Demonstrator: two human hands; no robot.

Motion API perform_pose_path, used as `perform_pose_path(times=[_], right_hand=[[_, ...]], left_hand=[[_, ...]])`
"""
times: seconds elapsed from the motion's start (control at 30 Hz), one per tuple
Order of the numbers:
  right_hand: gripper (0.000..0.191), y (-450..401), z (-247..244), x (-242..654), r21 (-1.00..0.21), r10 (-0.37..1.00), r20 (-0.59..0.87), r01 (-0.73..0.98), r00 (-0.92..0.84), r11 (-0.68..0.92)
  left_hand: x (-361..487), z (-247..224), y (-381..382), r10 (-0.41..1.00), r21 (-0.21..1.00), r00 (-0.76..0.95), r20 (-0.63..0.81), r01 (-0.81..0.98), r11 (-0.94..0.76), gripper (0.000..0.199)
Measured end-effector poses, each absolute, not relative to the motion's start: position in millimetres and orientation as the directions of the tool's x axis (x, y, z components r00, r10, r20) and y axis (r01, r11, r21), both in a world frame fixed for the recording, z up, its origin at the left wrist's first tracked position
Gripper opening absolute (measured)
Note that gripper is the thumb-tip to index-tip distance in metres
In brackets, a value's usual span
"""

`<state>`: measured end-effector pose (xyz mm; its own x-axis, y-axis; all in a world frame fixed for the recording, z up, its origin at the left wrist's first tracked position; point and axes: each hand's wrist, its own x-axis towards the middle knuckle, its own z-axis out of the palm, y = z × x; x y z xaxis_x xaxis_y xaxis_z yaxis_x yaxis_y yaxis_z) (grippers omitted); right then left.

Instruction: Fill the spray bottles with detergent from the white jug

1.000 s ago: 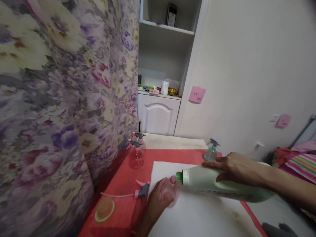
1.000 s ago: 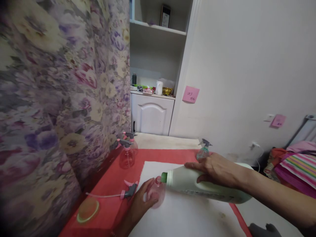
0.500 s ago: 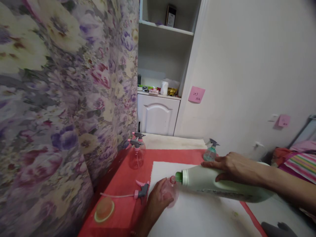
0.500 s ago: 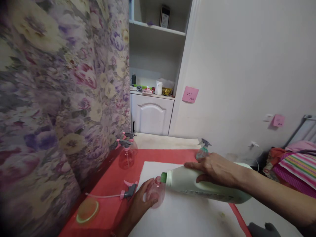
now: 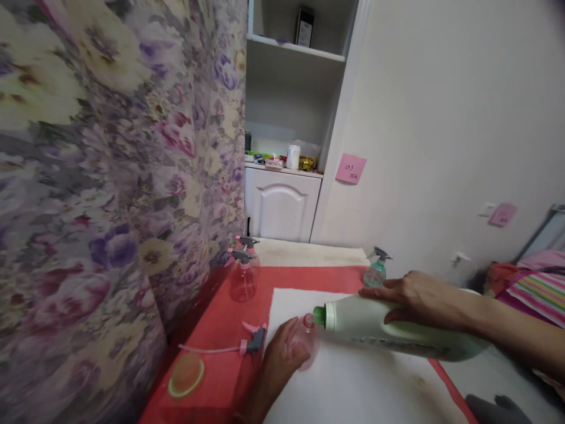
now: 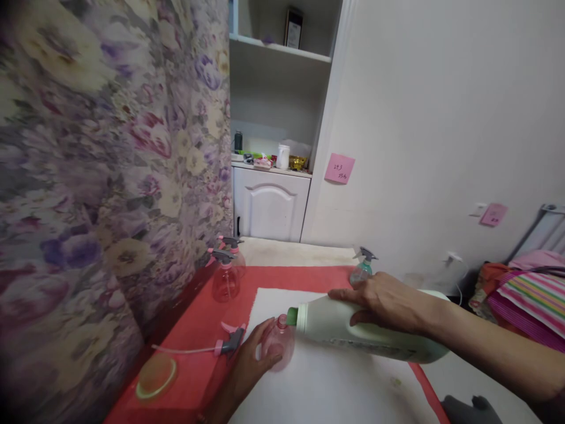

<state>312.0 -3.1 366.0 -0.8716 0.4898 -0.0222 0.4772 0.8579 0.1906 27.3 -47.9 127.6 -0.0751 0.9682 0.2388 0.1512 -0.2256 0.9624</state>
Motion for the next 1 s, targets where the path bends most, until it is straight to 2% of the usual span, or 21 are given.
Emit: perform_pose_path(times=[0.4, 1.0], right_hand=[[0.046, -5.6, 367.5, 311.3, 0.18, 0.496, -0.029, 0.483, -0.868, 0.857], [0.046, -1.4, 363.6, 314.7, 0.215, 0.433, 0.034, 0.43, -0.901, 0.877]], left_hand=[[28.3, 132.6, -49.7, 0.975, 0.975, -0.076, 0.208, 0.091, -0.201, 0.057], [27.5, 128.7, -48.2, 0.969, 0.964, -0.083, 0.232, 0.15, -0.218, 0.06]])
